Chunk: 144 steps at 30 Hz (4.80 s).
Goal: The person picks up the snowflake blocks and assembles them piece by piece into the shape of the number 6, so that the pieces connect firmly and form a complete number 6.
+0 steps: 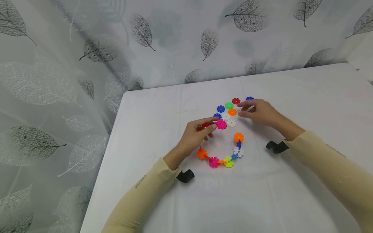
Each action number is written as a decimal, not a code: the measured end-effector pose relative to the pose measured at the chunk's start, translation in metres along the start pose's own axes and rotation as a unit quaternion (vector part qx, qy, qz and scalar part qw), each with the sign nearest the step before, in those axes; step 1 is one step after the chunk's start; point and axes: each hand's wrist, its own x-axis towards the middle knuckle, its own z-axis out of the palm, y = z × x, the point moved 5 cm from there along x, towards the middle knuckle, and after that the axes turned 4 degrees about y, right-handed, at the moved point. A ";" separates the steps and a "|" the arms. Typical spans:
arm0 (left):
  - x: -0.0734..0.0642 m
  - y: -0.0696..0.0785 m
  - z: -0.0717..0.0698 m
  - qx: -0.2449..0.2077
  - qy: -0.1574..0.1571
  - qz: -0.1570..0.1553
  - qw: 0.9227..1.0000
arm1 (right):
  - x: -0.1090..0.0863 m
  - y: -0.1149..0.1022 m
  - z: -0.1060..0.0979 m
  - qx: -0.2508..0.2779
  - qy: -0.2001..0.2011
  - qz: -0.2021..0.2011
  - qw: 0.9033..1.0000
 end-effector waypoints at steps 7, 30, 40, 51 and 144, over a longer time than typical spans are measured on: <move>-0.001 0.000 0.000 -0.002 -0.001 -0.003 1.000 | 0.000 -0.006 0.015 -0.033 -0.044 -0.024 0.998; 0.000 -0.001 -0.001 0.013 -0.006 -0.004 1.000 | -0.018 -0.024 0.018 0.005 -0.027 -0.070 0.997; 0.002 -0.002 0.000 0.008 -0.008 -0.016 1.000 | -0.050 -0.044 0.015 0.009 0.061 -0.141 0.988; 0.000 -0.003 0.000 -0.007 0.005 -0.032 0.999 | -0.064 -0.057 0.021 0.006 0.109 -0.212 0.971; 0.000 -0.016 0.005 -0.057 -0.017 -0.066 0.996 | -0.059 -0.066 0.036 -0.199 -0.033 -0.225 0.953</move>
